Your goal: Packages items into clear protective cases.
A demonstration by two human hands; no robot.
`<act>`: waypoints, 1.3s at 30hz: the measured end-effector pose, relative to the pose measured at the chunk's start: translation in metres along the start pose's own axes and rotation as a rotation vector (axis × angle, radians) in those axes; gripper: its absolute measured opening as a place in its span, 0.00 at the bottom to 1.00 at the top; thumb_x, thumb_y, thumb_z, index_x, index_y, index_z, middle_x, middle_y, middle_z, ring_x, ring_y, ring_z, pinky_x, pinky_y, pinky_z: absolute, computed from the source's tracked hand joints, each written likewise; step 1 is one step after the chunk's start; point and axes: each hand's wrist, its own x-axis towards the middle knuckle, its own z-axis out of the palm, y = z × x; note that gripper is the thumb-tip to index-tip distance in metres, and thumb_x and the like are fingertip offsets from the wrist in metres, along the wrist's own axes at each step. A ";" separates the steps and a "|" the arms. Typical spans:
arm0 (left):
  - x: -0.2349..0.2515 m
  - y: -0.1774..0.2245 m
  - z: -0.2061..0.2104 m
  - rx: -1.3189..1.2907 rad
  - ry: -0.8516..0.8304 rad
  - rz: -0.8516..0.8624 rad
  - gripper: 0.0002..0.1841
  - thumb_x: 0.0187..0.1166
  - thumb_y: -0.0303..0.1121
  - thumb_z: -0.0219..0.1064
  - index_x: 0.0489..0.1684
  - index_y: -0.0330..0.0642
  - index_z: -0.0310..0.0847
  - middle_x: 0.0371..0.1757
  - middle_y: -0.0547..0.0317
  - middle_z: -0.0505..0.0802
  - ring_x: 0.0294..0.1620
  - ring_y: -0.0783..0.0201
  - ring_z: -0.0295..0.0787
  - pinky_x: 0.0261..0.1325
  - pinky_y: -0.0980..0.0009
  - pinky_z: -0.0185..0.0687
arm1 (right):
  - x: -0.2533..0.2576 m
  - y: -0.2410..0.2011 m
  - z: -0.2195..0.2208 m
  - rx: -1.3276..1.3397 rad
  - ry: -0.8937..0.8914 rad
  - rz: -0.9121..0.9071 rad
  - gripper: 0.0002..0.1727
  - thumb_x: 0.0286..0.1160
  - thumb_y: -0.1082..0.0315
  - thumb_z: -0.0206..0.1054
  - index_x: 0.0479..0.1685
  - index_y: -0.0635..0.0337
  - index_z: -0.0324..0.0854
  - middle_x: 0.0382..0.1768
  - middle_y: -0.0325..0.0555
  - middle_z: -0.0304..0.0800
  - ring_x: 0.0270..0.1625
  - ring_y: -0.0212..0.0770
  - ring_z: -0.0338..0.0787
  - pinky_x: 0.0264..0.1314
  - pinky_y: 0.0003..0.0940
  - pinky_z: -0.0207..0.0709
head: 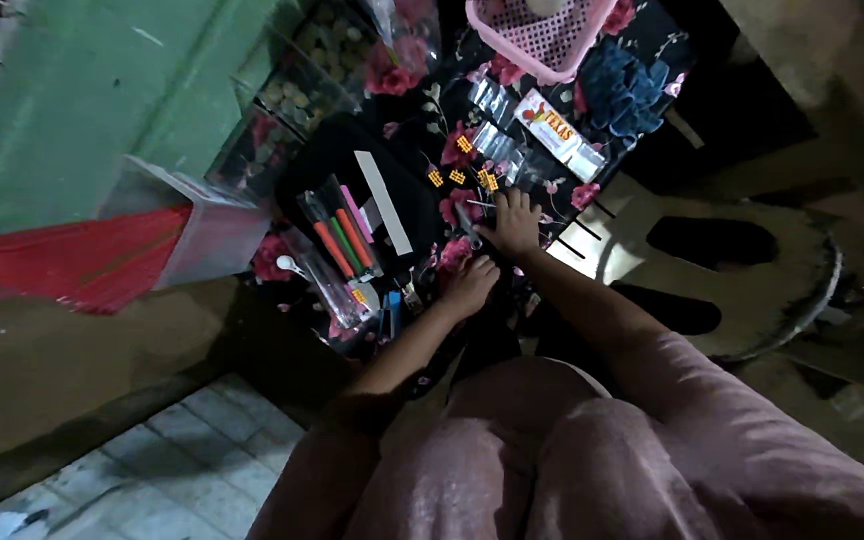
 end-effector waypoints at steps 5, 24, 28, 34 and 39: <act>-0.033 -0.012 0.014 0.033 0.142 -0.148 0.12 0.81 0.24 0.64 0.59 0.35 0.86 0.72 0.47 0.86 0.81 0.42 0.73 0.78 0.35 0.67 | -0.002 0.020 0.011 0.032 0.115 -0.188 0.15 0.85 0.63 0.62 0.57 0.63 0.89 0.64 0.60 0.88 0.71 0.64 0.83 0.65 0.68 0.74; -0.022 0.007 0.008 -0.771 0.498 -0.684 0.15 0.89 0.29 0.54 0.64 0.26 0.76 0.57 0.38 0.92 0.57 0.49 0.91 0.65 0.50 0.84 | -0.023 -0.001 0.026 0.087 0.003 -0.116 0.15 0.89 0.66 0.56 0.55 0.67 0.86 0.63 0.60 0.87 0.71 0.61 0.83 0.68 0.64 0.73; 0.011 0.011 0.005 -1.377 0.765 -0.799 0.19 0.92 0.31 0.47 0.75 0.28 0.63 0.68 0.38 0.84 0.61 0.56 0.88 0.62 0.61 0.84 | -0.018 0.000 0.024 0.145 -0.018 -0.110 0.14 0.85 0.70 0.56 0.55 0.70 0.84 0.64 0.65 0.85 0.72 0.64 0.82 0.68 0.61 0.76; 0.049 0.048 0.002 -1.633 0.945 -0.895 0.21 0.94 0.40 0.49 0.77 0.37 0.68 0.66 0.45 0.84 0.64 0.55 0.83 0.66 0.54 0.81 | -0.038 -0.019 -0.008 0.531 -0.298 0.016 0.16 0.86 0.69 0.59 0.61 0.71 0.83 0.65 0.68 0.84 0.71 0.62 0.84 0.76 0.58 0.75; 0.054 0.071 -0.002 -1.693 1.002 -0.874 0.24 0.95 0.46 0.47 0.78 0.38 0.70 0.70 0.45 0.83 0.70 0.54 0.80 0.71 0.51 0.78 | -0.052 -0.015 -0.017 0.449 -0.298 -0.095 0.15 0.85 0.69 0.60 0.60 0.68 0.86 0.63 0.66 0.86 0.68 0.61 0.86 0.72 0.57 0.77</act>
